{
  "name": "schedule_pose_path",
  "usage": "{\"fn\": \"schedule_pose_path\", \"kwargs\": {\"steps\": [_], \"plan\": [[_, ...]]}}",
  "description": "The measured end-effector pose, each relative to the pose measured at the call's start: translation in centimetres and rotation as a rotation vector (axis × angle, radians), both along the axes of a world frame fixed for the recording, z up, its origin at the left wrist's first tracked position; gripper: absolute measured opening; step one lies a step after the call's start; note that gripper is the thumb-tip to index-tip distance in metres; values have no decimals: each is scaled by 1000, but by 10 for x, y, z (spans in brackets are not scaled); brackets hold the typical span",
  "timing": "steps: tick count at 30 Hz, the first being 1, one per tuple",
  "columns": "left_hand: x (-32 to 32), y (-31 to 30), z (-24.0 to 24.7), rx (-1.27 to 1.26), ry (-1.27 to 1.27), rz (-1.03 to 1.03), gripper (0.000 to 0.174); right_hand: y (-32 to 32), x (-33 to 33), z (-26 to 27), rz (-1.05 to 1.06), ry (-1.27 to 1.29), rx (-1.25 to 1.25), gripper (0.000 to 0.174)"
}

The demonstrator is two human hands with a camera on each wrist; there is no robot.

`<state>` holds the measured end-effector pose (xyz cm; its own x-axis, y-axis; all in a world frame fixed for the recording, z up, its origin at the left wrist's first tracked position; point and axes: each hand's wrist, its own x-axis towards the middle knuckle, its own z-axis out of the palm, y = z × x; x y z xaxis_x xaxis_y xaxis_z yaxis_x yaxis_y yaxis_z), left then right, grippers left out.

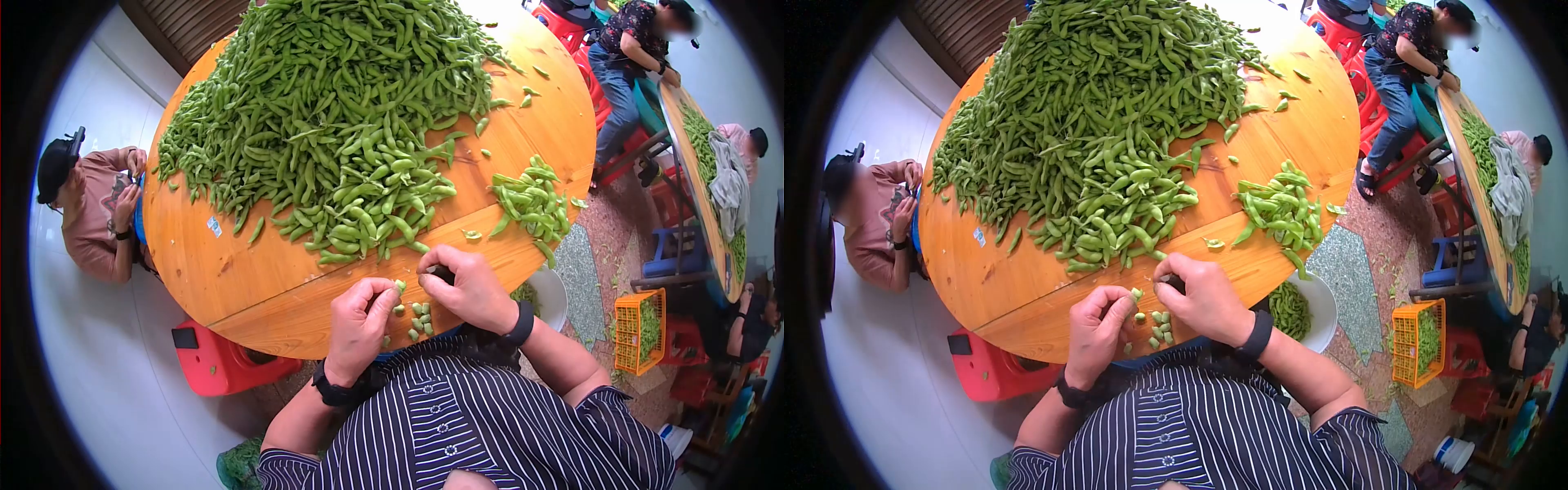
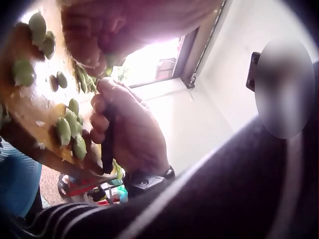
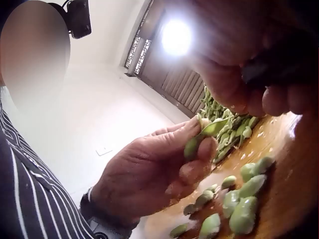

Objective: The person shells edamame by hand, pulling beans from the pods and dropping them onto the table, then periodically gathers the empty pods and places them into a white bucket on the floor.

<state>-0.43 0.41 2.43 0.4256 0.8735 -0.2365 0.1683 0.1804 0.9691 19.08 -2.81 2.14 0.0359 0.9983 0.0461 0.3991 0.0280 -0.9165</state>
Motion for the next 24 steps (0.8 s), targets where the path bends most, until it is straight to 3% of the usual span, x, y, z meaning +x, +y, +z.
{"fn": "schedule_pose_path", "kwargs": {"steps": [3,6,8,12,15,17,18,20,24], "plan": [[0,0,-5,172,65,2,11,-1,-4,12,-76,99,-100,19],[2,-2,-1,310,86,-100,10,-3,-5,2,7,128,-53,20],[2,-2,2,17,23,-73,8,-3,-1,-8,96,221,-59,24],[2,-3,4,-103,-25,-1,7,-3,2,-1,46,90,-89,24],[2,-2,3,46,76,-5,7,-3,-1,15,-25,74,-173,20],[3,-1,0,382,95,-70,7,-3,-3,14,55,104,-122,18],[3,-1,0,382,94,-72,7,-3,-2,11,53,104,-123,18],[1,-2,1,4,-19,-67,7,-3,-1,3,108,216,-133,19],[-3,-1,4,-98,-56,-100,7,-3,3,0,59,196,-173,18]]}}
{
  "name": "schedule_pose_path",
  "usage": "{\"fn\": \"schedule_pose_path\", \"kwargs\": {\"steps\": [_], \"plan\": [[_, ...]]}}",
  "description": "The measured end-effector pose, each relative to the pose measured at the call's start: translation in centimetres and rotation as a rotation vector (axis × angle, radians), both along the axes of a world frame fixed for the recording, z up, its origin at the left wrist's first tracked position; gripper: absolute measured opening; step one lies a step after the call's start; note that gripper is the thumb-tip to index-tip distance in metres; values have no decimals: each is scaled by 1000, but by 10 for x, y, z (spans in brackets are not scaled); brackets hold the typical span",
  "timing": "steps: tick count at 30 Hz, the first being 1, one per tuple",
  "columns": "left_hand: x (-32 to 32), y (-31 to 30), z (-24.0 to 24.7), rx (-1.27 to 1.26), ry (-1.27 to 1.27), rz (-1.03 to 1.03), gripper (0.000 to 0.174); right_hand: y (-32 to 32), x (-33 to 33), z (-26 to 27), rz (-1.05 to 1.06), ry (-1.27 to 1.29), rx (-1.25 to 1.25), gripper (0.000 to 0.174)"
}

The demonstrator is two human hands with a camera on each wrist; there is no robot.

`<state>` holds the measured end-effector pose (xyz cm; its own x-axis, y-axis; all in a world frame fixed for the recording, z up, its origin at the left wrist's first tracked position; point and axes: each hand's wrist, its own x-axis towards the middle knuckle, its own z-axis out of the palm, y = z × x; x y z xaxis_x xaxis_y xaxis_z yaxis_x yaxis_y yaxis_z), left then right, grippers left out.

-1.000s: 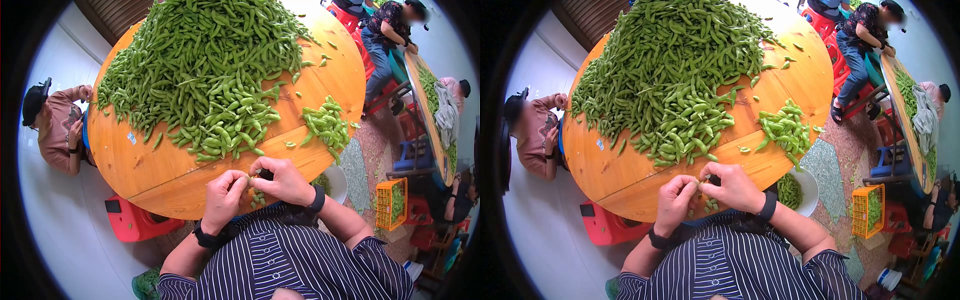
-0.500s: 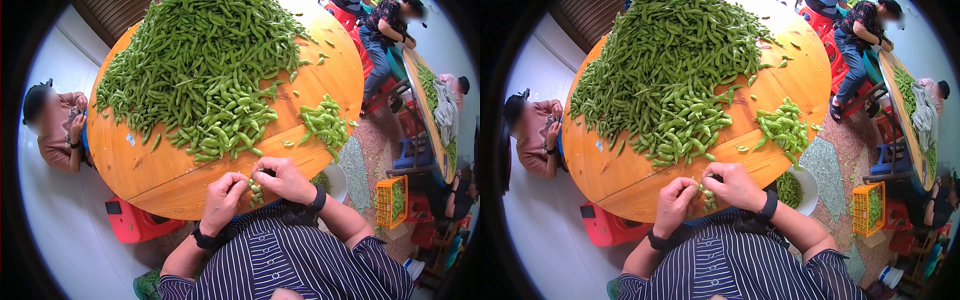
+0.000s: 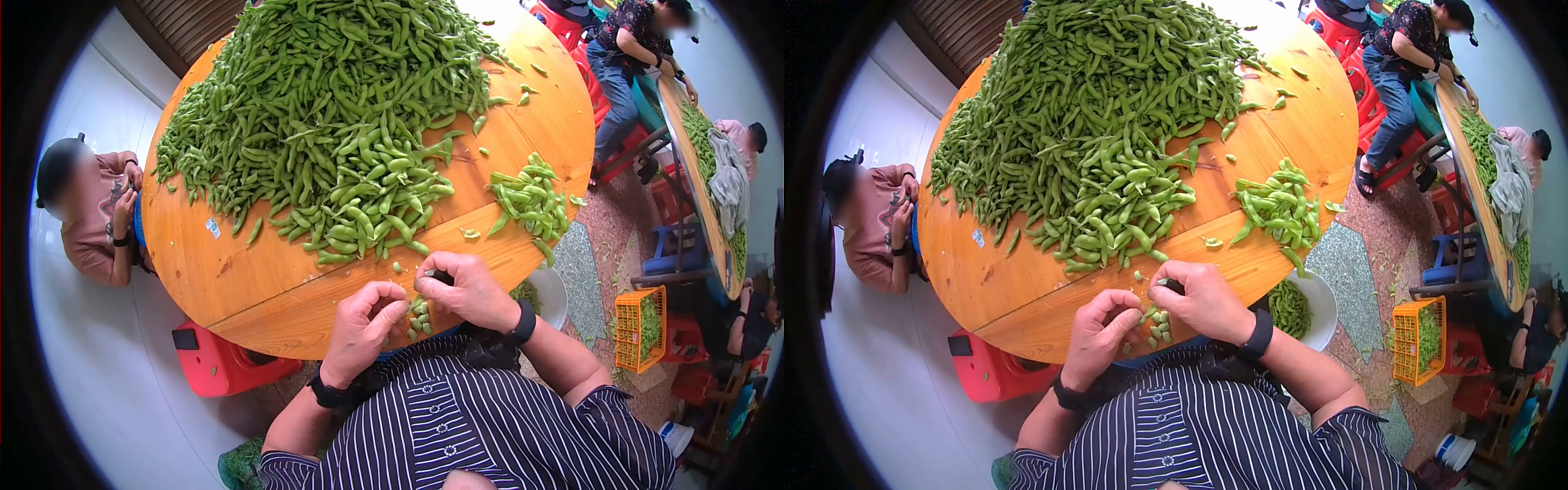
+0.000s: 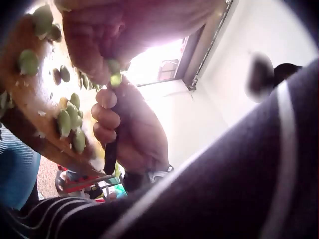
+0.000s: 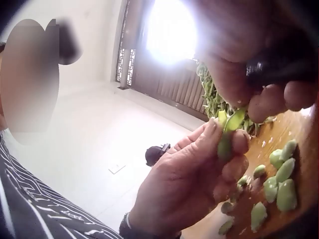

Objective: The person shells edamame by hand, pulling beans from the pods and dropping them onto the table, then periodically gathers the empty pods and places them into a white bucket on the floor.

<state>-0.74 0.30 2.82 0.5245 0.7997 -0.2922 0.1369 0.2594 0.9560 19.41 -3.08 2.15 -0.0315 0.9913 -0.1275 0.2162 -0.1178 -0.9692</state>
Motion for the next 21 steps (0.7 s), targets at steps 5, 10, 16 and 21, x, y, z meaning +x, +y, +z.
{"fn": "schedule_pose_path", "kwargs": {"steps": [5,10,16,21], "plan": [[-2,3,-6,-114,-160,76,9,-2,-2,12,-4,181,-158,19],[2,5,-4,-190,-203,84,11,0,0,9,79,286,-194,23],[3,7,-7,-189,-233,102,11,0,-2,17,-12,314,-189,23],[6,4,-5,-176,-194,82,12,1,-3,15,-3,343,-208,19]]}}
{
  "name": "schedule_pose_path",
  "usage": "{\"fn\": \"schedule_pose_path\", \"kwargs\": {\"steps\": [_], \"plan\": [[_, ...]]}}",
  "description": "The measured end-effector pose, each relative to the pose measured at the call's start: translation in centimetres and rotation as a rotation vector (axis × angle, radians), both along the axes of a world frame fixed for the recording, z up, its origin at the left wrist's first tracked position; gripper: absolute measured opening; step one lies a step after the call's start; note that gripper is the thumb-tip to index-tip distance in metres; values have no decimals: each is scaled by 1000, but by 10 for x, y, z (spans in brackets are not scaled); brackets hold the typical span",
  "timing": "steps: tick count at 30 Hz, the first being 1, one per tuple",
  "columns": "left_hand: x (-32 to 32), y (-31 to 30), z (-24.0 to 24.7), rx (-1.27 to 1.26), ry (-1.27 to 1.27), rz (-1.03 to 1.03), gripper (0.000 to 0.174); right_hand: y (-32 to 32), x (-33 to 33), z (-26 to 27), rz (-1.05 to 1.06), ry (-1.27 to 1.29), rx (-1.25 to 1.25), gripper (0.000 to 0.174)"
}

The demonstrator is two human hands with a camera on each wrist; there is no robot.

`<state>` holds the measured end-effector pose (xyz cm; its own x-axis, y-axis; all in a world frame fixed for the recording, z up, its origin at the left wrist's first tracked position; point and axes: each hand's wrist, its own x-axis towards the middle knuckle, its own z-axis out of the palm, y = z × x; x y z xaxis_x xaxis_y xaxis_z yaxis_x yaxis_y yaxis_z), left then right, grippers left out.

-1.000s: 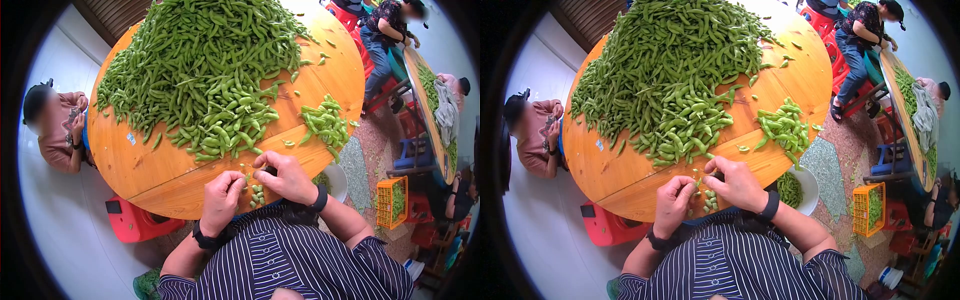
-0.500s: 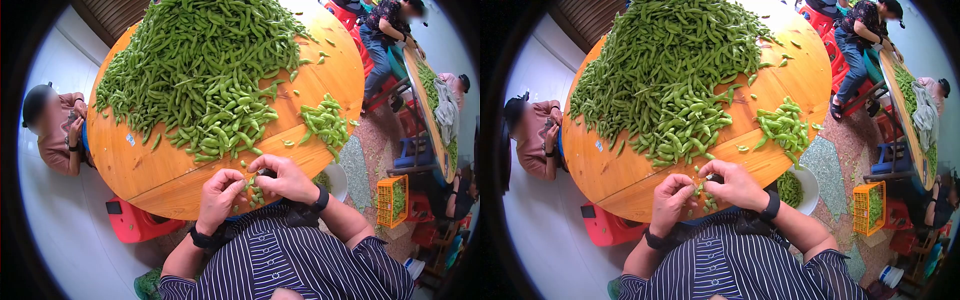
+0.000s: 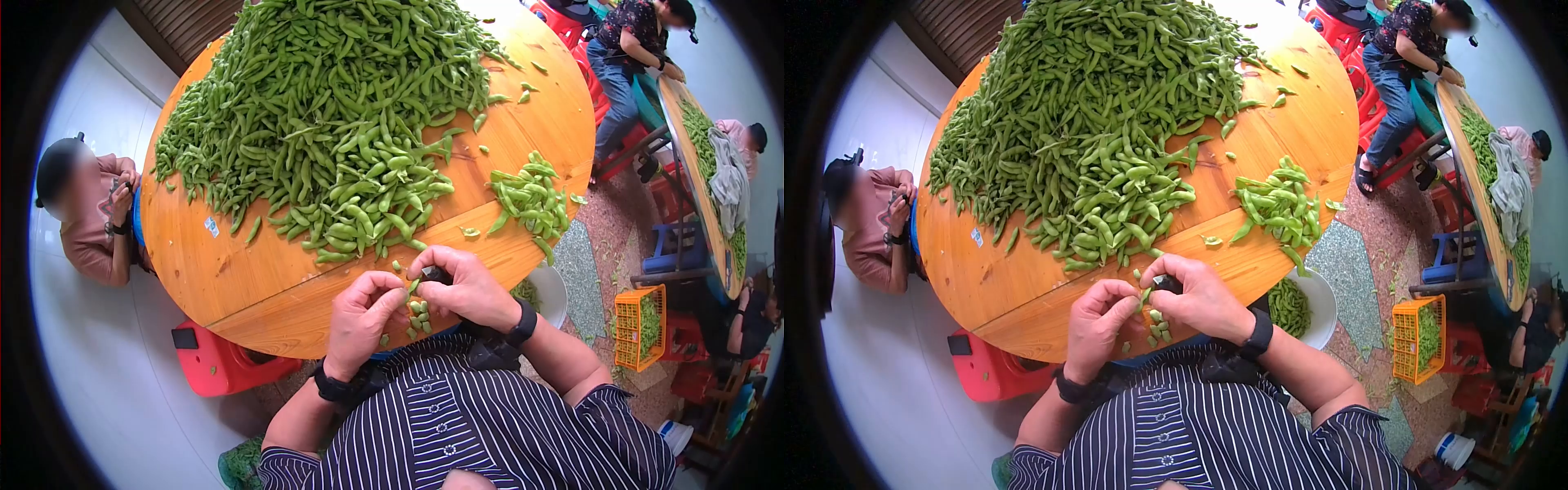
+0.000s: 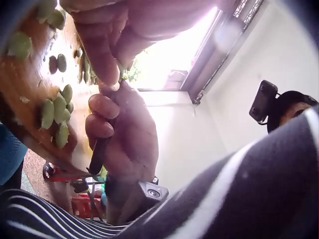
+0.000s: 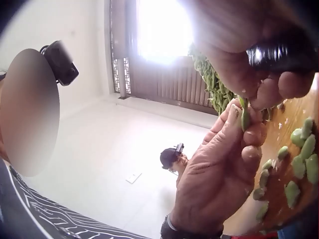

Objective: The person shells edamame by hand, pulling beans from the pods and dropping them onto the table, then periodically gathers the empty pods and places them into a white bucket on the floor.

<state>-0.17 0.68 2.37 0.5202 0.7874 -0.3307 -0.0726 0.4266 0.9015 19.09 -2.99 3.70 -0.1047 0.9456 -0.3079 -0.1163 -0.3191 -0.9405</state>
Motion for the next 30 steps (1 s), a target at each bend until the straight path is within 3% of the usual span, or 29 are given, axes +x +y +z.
{"fn": "schedule_pose_path", "kwargs": {"steps": [3,5,9,14,15,17,18,20,23,27,29,30], "plan": [[1,-3,-3,138,127,0,13,0,0,-1,-38,-19,22,17],[2,-3,-4,563,306,-28,14,1,0,3,-20,-18,45,17],[6,-3,3,581,338,-23,12,2,0,2,26,-41,38,18],[10,-2,2,856,371,-10,11,5,0,-3,-45,9,87,20],[10,-3,2,856,371,-10,11,6,0,-4,-45,8,87,20],[11,-5,2,329,222,8,9,7,0,-5,-59,46,89,24],[11,-5,1,328,223,7,9,7,0,-3,-60,46,88,24],[9,-1,-2,85,7,-14,7,7,1,1,-39,13,88,25],[6,3,1,-81,-26,-39,8,7,2,-10,-17,-114,195,26],[8,4,7,-177,-18,-33,8,6,2,-7,1,-209,194,29],[10,1,7,133,147,-55,9,5,-1,-9,-23,-326,310,30],[10,1,8,132,147,-55,9,4,-2,-8,-22,-326,310,30]]}}
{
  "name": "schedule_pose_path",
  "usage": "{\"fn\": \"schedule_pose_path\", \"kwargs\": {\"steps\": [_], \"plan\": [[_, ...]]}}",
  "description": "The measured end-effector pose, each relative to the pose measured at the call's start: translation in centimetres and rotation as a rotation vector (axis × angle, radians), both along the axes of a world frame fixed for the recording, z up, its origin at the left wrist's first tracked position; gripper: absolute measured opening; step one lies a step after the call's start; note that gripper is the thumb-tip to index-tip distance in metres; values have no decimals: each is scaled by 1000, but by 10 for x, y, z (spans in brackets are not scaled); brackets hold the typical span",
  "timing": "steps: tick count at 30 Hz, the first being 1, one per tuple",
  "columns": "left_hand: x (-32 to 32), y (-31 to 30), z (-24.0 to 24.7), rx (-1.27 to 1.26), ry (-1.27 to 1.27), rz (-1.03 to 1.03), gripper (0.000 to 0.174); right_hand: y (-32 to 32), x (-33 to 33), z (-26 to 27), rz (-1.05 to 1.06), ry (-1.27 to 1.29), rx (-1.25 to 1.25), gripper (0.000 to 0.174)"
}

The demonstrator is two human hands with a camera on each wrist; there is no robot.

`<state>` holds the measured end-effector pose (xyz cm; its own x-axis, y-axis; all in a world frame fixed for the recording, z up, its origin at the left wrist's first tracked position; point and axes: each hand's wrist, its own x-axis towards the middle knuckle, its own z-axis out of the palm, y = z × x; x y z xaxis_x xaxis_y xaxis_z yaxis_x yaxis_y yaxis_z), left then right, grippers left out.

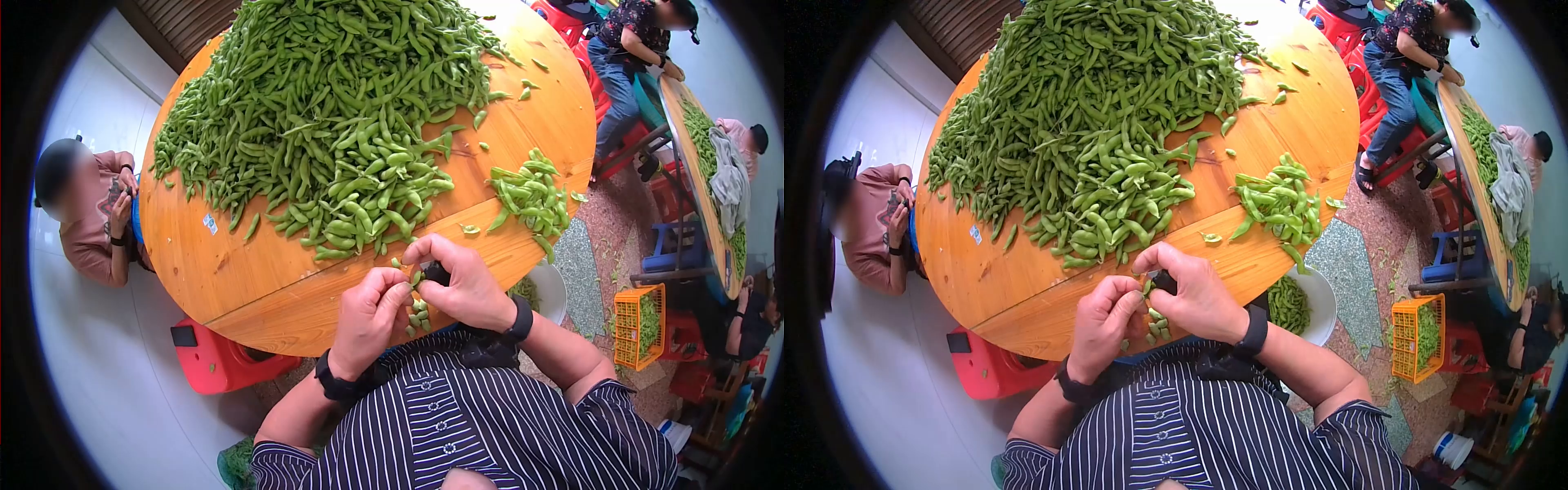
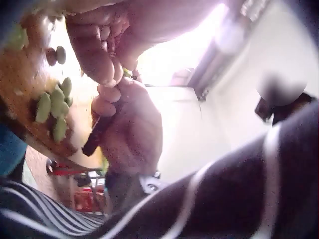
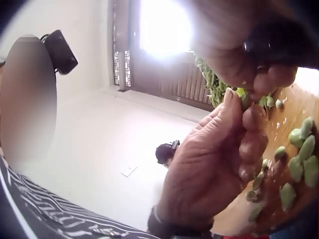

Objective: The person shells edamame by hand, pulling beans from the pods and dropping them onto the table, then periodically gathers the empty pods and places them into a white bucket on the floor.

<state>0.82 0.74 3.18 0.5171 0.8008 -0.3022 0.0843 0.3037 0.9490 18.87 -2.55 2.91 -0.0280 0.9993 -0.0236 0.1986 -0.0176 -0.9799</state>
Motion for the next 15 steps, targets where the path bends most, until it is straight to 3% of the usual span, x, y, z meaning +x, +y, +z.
{"fn": "schedule_pose_path", "kwargs": {"steps": [2,3,5,12,15], "plan": [[0,-1,1,361,194,-58,11,-1,-5,4,-45,-54,149,30],[-1,0,-1,361,194,-58,11,-2,-8,3,-45,-54,149,30],[-1,3,-9,650,201,-77,11,-4,-12,2,-24,-74,275,27],[-1,4,-4,606,168,-92,11,-8,-3,8,33,-143,94,21],[2,0,-2,444,153,-105,13,-11,-2,4,29,-153,129,17]]}}
